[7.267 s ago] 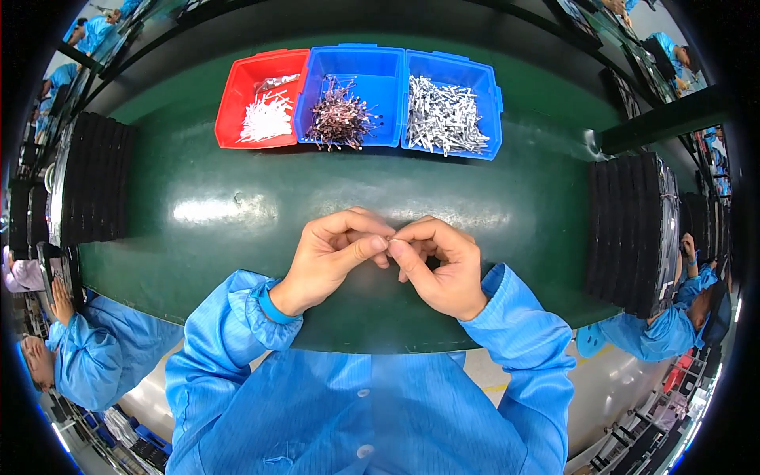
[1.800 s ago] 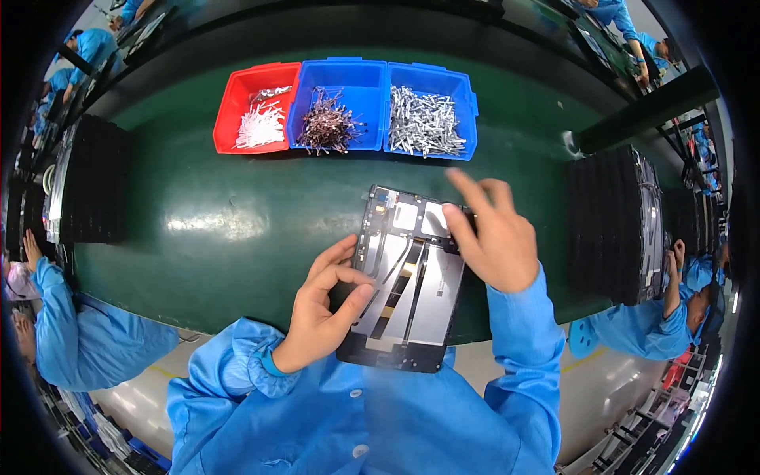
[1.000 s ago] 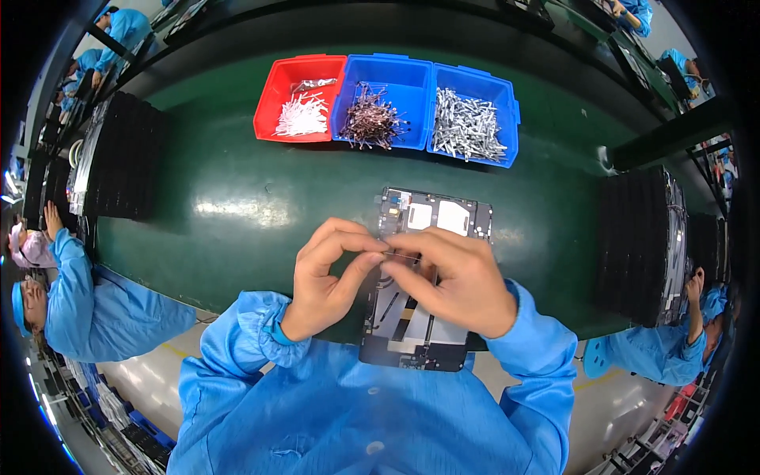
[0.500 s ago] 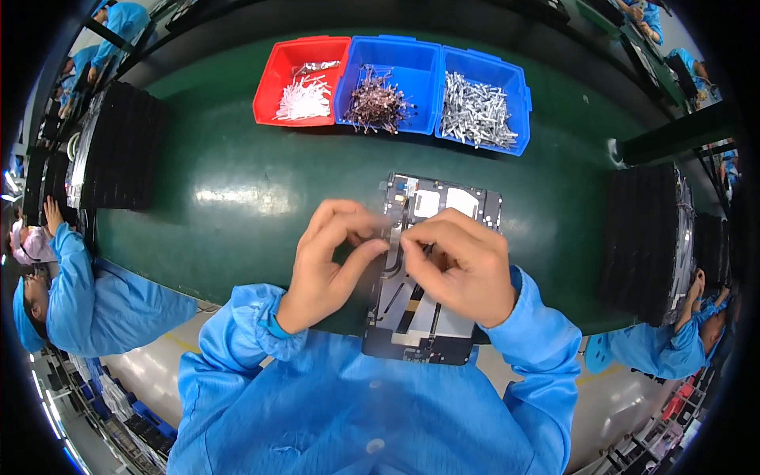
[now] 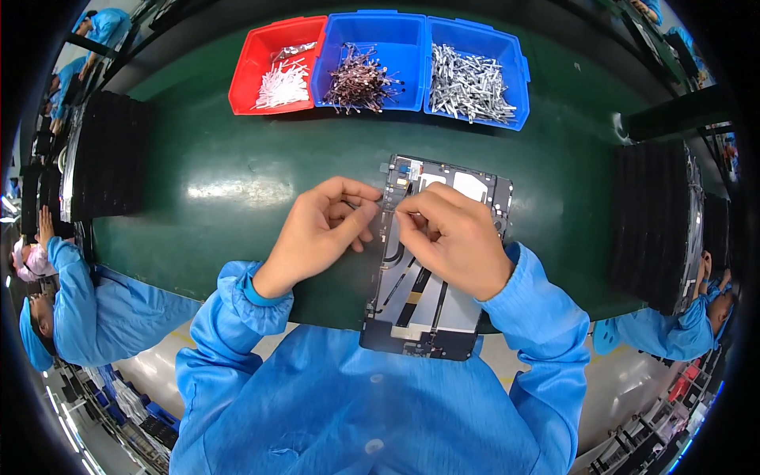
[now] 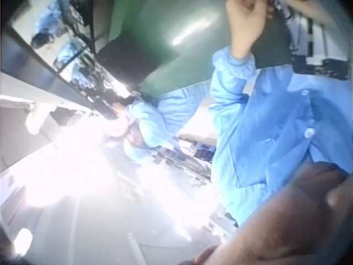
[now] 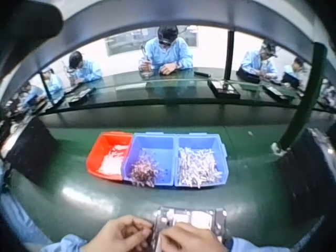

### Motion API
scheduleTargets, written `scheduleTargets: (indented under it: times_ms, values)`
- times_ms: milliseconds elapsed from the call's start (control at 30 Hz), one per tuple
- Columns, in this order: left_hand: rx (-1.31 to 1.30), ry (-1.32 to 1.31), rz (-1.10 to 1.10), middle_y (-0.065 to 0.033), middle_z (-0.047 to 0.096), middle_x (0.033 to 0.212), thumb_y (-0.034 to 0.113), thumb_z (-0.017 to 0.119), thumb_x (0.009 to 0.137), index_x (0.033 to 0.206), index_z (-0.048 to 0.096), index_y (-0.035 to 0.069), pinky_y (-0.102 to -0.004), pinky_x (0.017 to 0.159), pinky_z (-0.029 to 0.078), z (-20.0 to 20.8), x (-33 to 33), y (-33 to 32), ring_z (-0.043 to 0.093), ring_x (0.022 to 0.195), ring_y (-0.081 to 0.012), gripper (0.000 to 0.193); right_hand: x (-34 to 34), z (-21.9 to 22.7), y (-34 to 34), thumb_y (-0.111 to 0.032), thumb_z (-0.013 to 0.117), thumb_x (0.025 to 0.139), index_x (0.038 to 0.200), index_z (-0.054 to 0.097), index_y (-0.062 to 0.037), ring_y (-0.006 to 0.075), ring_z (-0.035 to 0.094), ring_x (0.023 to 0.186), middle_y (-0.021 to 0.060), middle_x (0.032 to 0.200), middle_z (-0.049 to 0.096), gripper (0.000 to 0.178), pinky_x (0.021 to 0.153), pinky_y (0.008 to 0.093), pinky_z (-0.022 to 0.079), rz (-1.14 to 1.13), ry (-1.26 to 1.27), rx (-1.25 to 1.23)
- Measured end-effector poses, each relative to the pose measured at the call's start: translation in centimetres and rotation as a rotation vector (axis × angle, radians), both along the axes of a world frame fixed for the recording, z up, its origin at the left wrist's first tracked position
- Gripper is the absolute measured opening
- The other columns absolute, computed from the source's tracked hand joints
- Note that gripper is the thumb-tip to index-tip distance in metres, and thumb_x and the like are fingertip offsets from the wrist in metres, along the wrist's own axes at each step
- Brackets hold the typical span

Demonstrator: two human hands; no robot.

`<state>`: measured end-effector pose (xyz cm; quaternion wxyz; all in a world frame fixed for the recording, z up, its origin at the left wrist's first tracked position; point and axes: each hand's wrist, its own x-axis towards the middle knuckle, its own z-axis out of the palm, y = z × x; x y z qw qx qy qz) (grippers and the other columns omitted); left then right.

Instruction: The person assembles small components into electronic device housings by hand, taking the components from plastic bins and fitting them into the housings.

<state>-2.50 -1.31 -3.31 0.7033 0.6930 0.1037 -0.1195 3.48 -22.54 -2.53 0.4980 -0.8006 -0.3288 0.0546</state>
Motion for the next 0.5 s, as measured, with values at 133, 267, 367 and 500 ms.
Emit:
scheduleTargets:
  times_ms: [133,267,367,500]
  values:
    - [-0.087,0.087,0.003,-0.0065,0.069,0.093,0.009,0.070,0.100,0.110,0.063,-0.003,-0.0243,0.061,0.056,0.4,0.8,0.6,0.068,0.075,-0.0101,0.017,0.0,-0.2,0.0,0.000,0.073,0.086,0.093,0.070,-0.0013,0.0164,0.064,0.063,0.0076,0.079,0.061,0.007,0.056,0.0298,0.051,0.001,-0.039,-0.047]
    - [-0.040,0.122,-0.035,-0.0064,0.068,0.091,0.005,0.069,0.099,0.106,0.063,-0.003,-0.0237,0.057,0.055,0.8,1.1,0.6,0.067,0.071,-0.0102,0.012,0.0,-0.6,-0.1,0.001,0.072,0.086,0.092,0.069,-0.0023,0.0188,0.065,0.063,0.0080,0.079,0.062,0.008,0.058,0.0316,0.053,0.018,-0.087,-0.066]
    - [-0.023,0.132,-0.056,-0.0055,0.068,0.088,0.007,0.070,0.099,0.104,0.064,-0.003,-0.0237,0.055,0.055,0.9,1.3,0.6,0.066,0.069,-0.0094,0.013,0.0,-0.6,-0.1,0.001,0.072,0.085,0.091,0.068,-0.0033,0.0210,0.066,0.064,0.0081,0.079,0.062,0.009,0.058,0.0336,0.054,0.012,-0.116,-0.091]
    - [-0.001,0.146,-0.062,-0.0049,0.068,0.086,0.008,0.070,0.099,0.104,0.064,-0.004,-0.0236,0.054,0.054,0.7,1.4,0.6,0.066,0.068,-0.0087,0.014,-0.1,-0.6,-0.1,0.001,0.073,0.083,0.091,0.067,-0.0050,0.0239,0.066,0.064,0.0073,0.079,0.061,0.011,0.057,0.0352,0.054,0.015,-0.155,-0.109]
